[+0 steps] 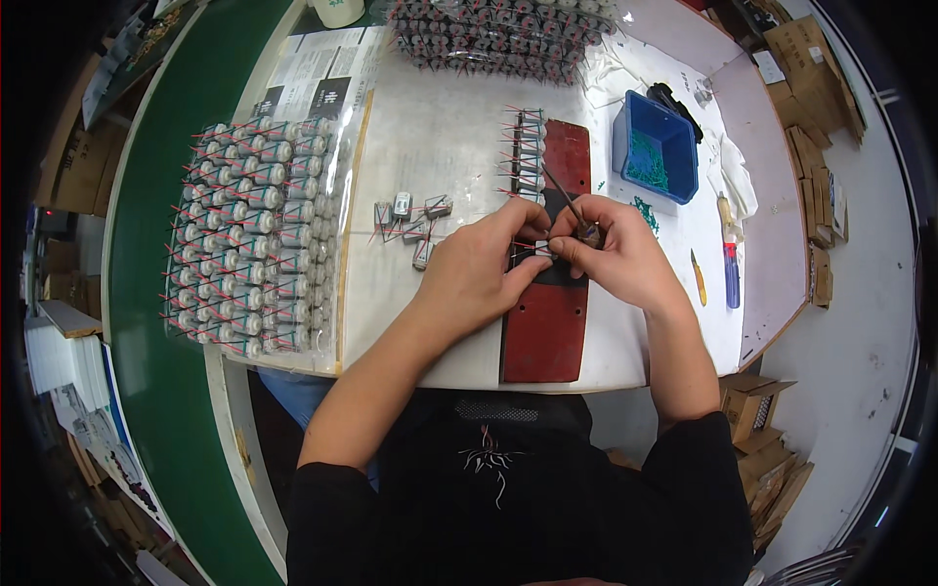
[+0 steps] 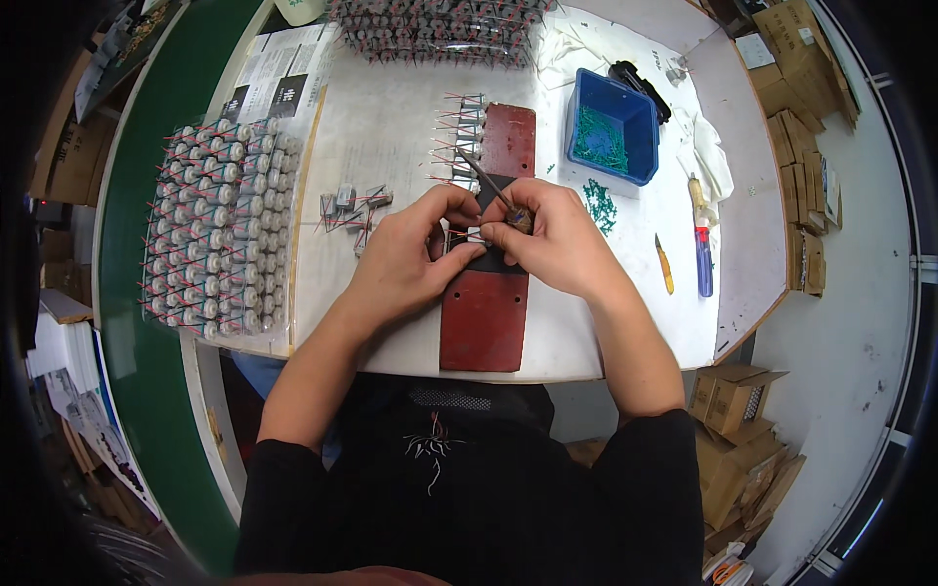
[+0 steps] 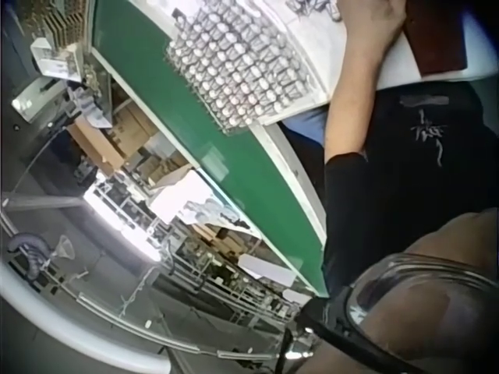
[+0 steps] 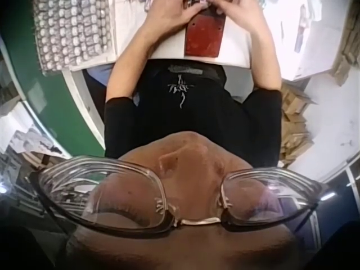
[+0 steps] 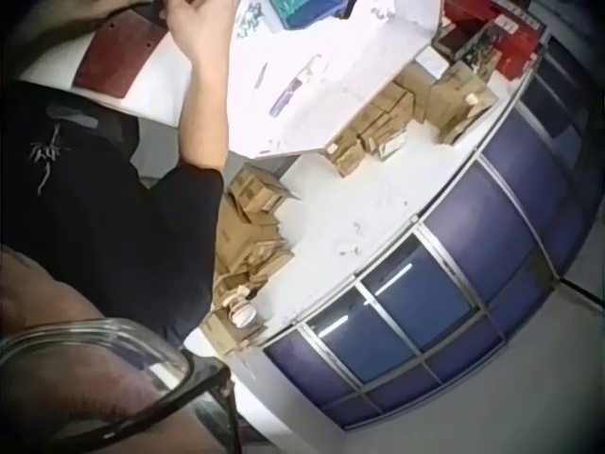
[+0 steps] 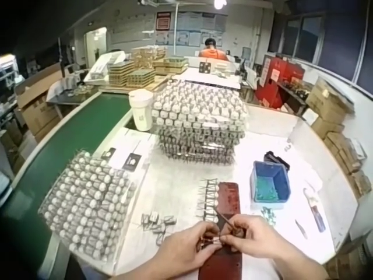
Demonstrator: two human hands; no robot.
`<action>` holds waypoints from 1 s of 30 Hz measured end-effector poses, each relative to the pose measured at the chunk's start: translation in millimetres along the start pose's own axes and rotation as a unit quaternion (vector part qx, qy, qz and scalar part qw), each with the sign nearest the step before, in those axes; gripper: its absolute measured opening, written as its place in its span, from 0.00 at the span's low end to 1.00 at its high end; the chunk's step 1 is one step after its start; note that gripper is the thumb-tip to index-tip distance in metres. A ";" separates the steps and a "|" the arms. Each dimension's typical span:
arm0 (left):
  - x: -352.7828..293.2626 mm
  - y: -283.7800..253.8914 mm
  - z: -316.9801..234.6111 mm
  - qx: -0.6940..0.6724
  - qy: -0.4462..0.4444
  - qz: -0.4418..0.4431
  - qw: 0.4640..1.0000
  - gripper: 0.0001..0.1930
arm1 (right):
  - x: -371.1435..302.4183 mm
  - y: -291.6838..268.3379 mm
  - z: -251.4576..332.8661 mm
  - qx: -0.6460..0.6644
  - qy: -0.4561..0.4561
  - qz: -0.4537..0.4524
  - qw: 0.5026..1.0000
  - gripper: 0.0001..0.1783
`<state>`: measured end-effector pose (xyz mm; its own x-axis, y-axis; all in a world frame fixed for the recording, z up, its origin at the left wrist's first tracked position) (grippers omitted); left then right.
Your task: Assembling small electrical components onto a mounting rail at a factory workstation.
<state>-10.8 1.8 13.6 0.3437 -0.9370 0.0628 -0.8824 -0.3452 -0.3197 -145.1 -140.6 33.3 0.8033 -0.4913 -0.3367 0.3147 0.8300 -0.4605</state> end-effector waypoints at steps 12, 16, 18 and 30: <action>0.0 4.2 1.1 -0.008 0.008 -0.013 1.000 0.17 | -3.1 1.1 -0.1 0.039 0.016 -0.004 0.999 0.07; 2.6 7.9 7.6 -0.027 0.040 -0.040 0.998 0.16 | -3.7 -0.1 -3.2 0.055 0.022 -0.015 0.998 0.08; 4.4 7.8 10.3 -0.016 0.056 -0.040 0.997 0.15 | -4.1 -1.1 -5.7 0.060 0.024 -0.022 0.998 0.08; 11.7 0.0 7.6 -0.024 0.018 0.019 0.999 0.13 | -25.9 -38.3 8.4 -0.227 -0.204 -0.003 0.952 0.11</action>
<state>-4.3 -8.7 7.1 0.2993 -0.9502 0.0866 -0.9092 -0.3116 -0.2761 -173.7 -157.5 66.5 0.9610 -0.2751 -0.0287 0.1427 0.5820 -0.8006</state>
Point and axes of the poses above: each hand's wrist, its own x-axis towards the middle knuckle, its own y-axis out of the palm, z = x × y, the point moved 2 cm from there along x, towards the middle knuckle, and after that the axes turned 5 degrees about -x, right-handed, at the moved point
